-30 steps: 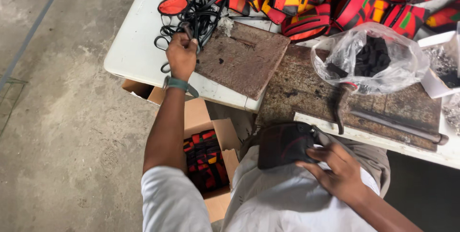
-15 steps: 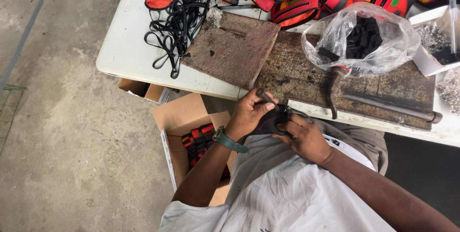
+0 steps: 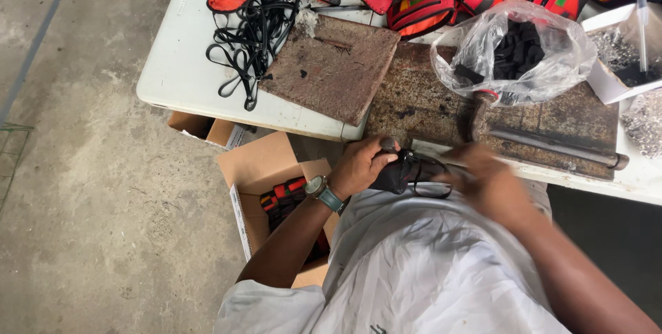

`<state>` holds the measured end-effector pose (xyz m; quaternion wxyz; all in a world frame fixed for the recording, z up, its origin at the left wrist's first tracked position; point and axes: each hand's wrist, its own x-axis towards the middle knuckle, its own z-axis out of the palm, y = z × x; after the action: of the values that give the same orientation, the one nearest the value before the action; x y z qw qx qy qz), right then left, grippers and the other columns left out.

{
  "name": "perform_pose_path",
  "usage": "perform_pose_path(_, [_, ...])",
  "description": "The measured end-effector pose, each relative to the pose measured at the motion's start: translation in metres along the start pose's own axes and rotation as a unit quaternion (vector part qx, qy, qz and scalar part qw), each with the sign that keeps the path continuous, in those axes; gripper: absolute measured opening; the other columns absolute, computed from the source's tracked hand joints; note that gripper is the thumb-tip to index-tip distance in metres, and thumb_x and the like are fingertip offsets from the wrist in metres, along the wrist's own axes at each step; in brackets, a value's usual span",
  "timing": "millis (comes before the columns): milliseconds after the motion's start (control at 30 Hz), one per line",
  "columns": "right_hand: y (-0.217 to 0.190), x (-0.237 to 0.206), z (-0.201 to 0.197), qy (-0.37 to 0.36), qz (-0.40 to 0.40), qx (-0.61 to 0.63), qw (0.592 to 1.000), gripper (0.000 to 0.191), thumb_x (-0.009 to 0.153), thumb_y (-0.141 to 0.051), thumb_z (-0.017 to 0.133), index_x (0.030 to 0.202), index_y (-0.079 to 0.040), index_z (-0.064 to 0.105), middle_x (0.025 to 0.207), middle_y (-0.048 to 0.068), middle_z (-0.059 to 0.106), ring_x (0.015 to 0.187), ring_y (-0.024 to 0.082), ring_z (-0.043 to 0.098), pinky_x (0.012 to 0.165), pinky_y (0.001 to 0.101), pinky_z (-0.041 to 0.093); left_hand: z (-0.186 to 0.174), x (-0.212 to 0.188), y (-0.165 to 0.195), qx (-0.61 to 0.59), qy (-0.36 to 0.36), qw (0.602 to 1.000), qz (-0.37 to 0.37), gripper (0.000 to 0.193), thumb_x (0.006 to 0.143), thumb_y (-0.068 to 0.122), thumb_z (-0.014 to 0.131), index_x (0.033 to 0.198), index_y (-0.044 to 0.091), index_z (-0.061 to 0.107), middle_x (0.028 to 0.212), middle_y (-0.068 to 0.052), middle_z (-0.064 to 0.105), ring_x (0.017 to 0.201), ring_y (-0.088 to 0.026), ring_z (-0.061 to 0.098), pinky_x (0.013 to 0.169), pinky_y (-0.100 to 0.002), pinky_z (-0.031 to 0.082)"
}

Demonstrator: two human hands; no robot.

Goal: The person attaches zipper pulls to small fabric pouches using pliers, opens and zips the pouches closed, and places the finished pouches on a stack at the side of the table. They work through the pouches one at a time, taking new ones from the pile on the table.

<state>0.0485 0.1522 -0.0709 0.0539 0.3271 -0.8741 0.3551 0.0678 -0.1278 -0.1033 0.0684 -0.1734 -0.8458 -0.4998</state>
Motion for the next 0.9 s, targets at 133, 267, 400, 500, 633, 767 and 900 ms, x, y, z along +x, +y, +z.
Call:
perform_pose_path(133, [0.041, -0.012, -0.054, 0.026, 0.113, -0.299, 0.947, 0.048, 0.083, -0.041, 0.078, 0.12, -0.011, 0.073, 0.112, 0.015, 0.068, 0.101, 0.036, 0.065, 0.091, 0.0462, 0.054, 0.003, -0.004, 0.0, 0.05, -0.025, 0.998, 0.004, 0.022, 0.1, 0.02, 0.069, 0.116, 0.005, 0.064, 0.109, -0.015, 0.071, 0.101, -0.037, 0.07, 0.082, -0.042, 0.056])
perform_pose_path(267, [0.078, -0.016, -0.042, -0.013, 0.131, -0.291, 0.948, 0.044, 0.092, -0.044, 0.074, 0.123, -0.013, 0.073, 0.111, 0.013, 0.07, 0.104, 0.037, 0.066, 0.089, 0.0481, 0.055, 0.008, -0.005, -0.001, 0.032, 0.01, 0.999, 0.031, 0.025, 0.099, 0.019, 0.068, 0.119, 0.004, 0.063, 0.109, -0.015, 0.069, 0.1, -0.037, 0.069, 0.082, -0.042, 0.056])
perform_pose_path(400, [0.08, -0.01, -0.028, 0.052, 0.068, -0.151, 0.985, 0.034, 0.107, -0.038, 0.071, 0.122, -0.007, 0.071, 0.108, 0.015, 0.071, 0.097, 0.032, 0.068, 0.09, 0.0436, 0.055, 0.011, -0.005, -0.001, 0.042, 0.018, 0.999, 0.028, 0.026, 0.098, 0.019, 0.069, 0.118, 0.004, 0.064, 0.107, -0.015, 0.07, 0.097, -0.037, 0.069, 0.08, -0.043, 0.055])
perform_pose_path(500, [0.047, -0.002, -0.047, 0.004, 0.233, 0.029, 0.972, 0.052, 0.084, -0.039, 0.081, 0.122, -0.007, 0.067, 0.076, 0.014, 0.068, 0.067, 0.021, 0.062, 0.065, 0.0378, 0.053, 0.012, -0.005, 0.001, 0.054, 0.018, 0.998, 0.034, 0.026, 0.099, 0.019, 0.069, 0.119, 0.004, 0.063, 0.107, -0.015, 0.069, 0.097, -0.038, 0.069, 0.08, -0.044, 0.055])
perform_pose_path(633, [-0.007, 0.006, -0.099, 0.079, 0.217, -0.072, 0.97, 0.038, 0.091, -0.036, 0.079, 0.109, -0.004, 0.069, 0.072, 0.013, 0.063, 0.061, 0.02, 0.053, 0.058, 0.0375, 0.047, 0.012, -0.006, 0.007, 0.057, 0.023, 0.998, 0.03, 0.027, 0.098, 0.019, 0.069, 0.12, 0.005, 0.063, 0.107, -0.015, 0.069, 0.096, -0.037, 0.069, 0.078, -0.043, 0.055])
perform_pose_path(767, [-0.016, 0.008, -0.129, 0.098, 0.148, -0.2, 0.964, 0.033, 0.092, -0.032, 0.073, 0.113, -0.007, 0.067, 0.073, 0.013, 0.065, 0.062, 0.024, 0.058, 0.058, 0.0408, 0.049, 0.012, -0.007, 0.009, 0.06, 0.021, 0.998, 0.029, 0.025, 0.099, 0.019, 0.069, 0.118, 0.005, 0.063, 0.105, -0.015, 0.069, 0.095, -0.038, 0.069, 0.078, -0.044, 0.054])
perform_pose_path(900, [-0.013, 0.013, -0.125, 0.033, 0.092, -0.273, 0.957, 0.029, 0.093, -0.028, 0.067, 0.116, -0.01, 0.066, 0.074, 0.012, 0.067, 0.063, 0.027, 0.063, 0.057, 0.0441, 0.051, 0.012, -0.008, 0.007, 0.054, 0.026, 0.998, 0.034, 0.025, 0.099, 0.019, 0.068, 0.119, 0.004, 0.063, 0.104, -0.015, 0.069, 0.096, -0.038, 0.069, 0.079, -0.044, 0.055])
